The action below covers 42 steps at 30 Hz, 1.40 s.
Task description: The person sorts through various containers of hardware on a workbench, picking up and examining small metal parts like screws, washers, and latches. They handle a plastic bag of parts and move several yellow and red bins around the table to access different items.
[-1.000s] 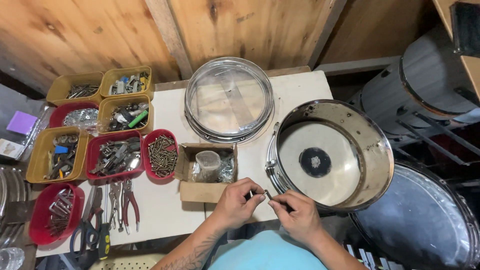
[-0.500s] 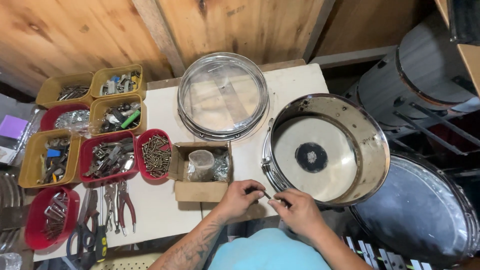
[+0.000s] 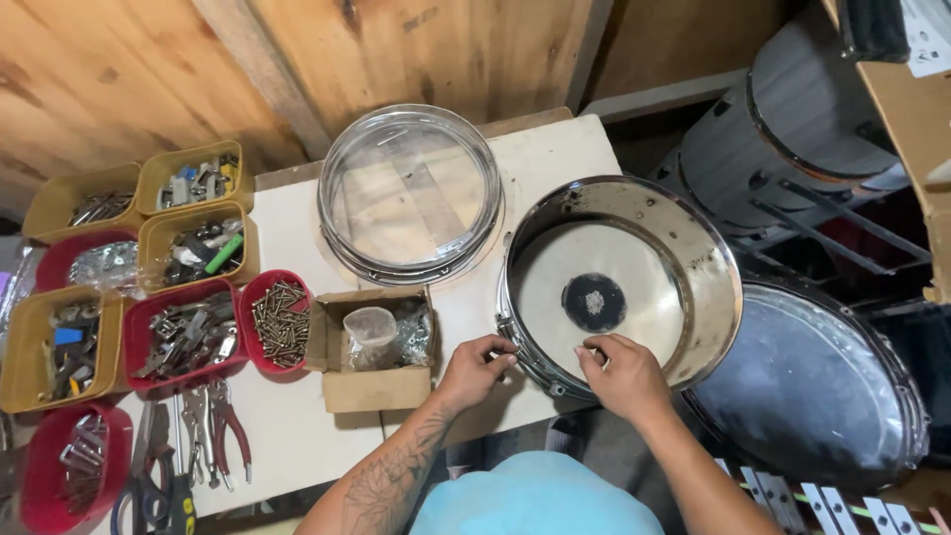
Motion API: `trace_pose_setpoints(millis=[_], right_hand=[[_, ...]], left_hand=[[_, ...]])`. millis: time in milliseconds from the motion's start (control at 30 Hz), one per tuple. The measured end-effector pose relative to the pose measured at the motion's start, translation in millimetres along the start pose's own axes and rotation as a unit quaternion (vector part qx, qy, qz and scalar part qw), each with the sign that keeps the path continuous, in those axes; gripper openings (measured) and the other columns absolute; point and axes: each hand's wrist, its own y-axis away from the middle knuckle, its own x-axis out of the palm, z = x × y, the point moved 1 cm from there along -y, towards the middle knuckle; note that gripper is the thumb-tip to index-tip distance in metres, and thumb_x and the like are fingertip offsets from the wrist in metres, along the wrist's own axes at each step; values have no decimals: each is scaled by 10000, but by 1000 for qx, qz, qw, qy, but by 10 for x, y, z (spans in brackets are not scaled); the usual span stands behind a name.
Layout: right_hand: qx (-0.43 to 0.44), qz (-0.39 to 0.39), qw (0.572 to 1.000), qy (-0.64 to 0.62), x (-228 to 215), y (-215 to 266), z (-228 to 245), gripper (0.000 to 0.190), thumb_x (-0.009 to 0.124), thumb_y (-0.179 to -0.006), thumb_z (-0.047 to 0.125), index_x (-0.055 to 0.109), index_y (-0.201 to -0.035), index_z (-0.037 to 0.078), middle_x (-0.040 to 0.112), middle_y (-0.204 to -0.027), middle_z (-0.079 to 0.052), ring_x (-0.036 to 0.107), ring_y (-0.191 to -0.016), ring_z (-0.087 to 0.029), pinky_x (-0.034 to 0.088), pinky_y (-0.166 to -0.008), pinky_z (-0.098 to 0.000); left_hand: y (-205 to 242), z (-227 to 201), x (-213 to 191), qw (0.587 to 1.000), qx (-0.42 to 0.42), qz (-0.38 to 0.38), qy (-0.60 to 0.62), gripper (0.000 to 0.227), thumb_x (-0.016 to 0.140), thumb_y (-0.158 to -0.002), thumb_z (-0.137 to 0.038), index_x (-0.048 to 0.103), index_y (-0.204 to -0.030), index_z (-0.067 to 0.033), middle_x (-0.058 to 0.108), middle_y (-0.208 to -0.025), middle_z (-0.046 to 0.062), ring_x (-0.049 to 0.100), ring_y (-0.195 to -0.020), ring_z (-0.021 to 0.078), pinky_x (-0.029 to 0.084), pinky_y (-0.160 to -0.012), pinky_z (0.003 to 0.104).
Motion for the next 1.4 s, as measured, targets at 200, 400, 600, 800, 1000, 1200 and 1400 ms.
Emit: trace_pose_setpoints(millis=[200, 400, 600, 800, 1000, 1200, 1400], right_hand=[[36, 37, 999, -5, 27, -20, -40, 160, 777, -820, 251, 783, -893, 108, 679, -627, -94, 715, -653, -326, 563, -589, -408], [45, 52, 998, -2, 22, -27, -9, 159, 782, -807, 239, 792, -905, 115, 679, -614, -74, 718, -639, -297, 566, -578, -379], [51, 74, 996, -6, 7, -38, -1, 169, 772, -818, 243, 794, -916, 108, 685, -620, -84, 721, -640, -302, 564, -565, -382], [53, 82, 995, -7, 78, -4, -92, 182, 777, -816, 280, 795, -914, 128, 688, -629, -62, 723, -652, -281, 573, -574, -368], [54, 106, 993, -23, -4, -19, 8, 190, 759, -826, 295, 795, -913, 131, 695, -635, -67, 729, -660, -300, 578, -579, -396], [121, 205, 971, 14, -59, -63, 104, 330, 642, -892, 406, 789, -1005, 133, 793, -1023, -31, 731, -951, -286, 536, -887, -415], [167, 268, 949, 6, -186, -121, 234, 366, 611, -911, 434, 774, -1092, 160, 783, -1121, 20, 729, -985, -228, 537, -904, -369]], left_hand=[[-8, 19, 3, 1000, 3, 3, 16, 195, 803, -846, -38, 789, -1040, -32, 751, -862, 146, 681, -590, 150, 584, -547, 259], [73, -130, 21, 999, 3, -13, 46, 196, 805, -842, -15, 792, -1037, -15, 739, -810, 150, 677, -565, 155, 580, -512, 257], [60, -106, 9, 998, -1, -12, 64, 191, 801, -837, 6, 795, -1028, 1, 738, -796, 171, 668, -560, 159, 577, -497, 262], [38, 72, 39, 993, -39, -40, 105, 221, 820, -814, 10, 782, -1031, 2, 732, -769, 143, 663, -531, 150, 553, -446, 248], [-33, 447, 219, 967, -95, -95, 218, 291, 806, -852, -1, 654, -1097, 42, 716, -786, 146, 660, -524, 173, 535, -444, 236], [128, 104, 395, 951, -152, -169, 210, 78, 769, -914, -42, 726, -970, -9, 644, -667, 82, 549, -502, 145, 468, -470, 251], [242, -84, 551, 936, -147, -243, 206, 138, 765, -911, -35, 768, -1044, 2, 677, -761, 76, 533, -537, 141, 472, -482, 252]])
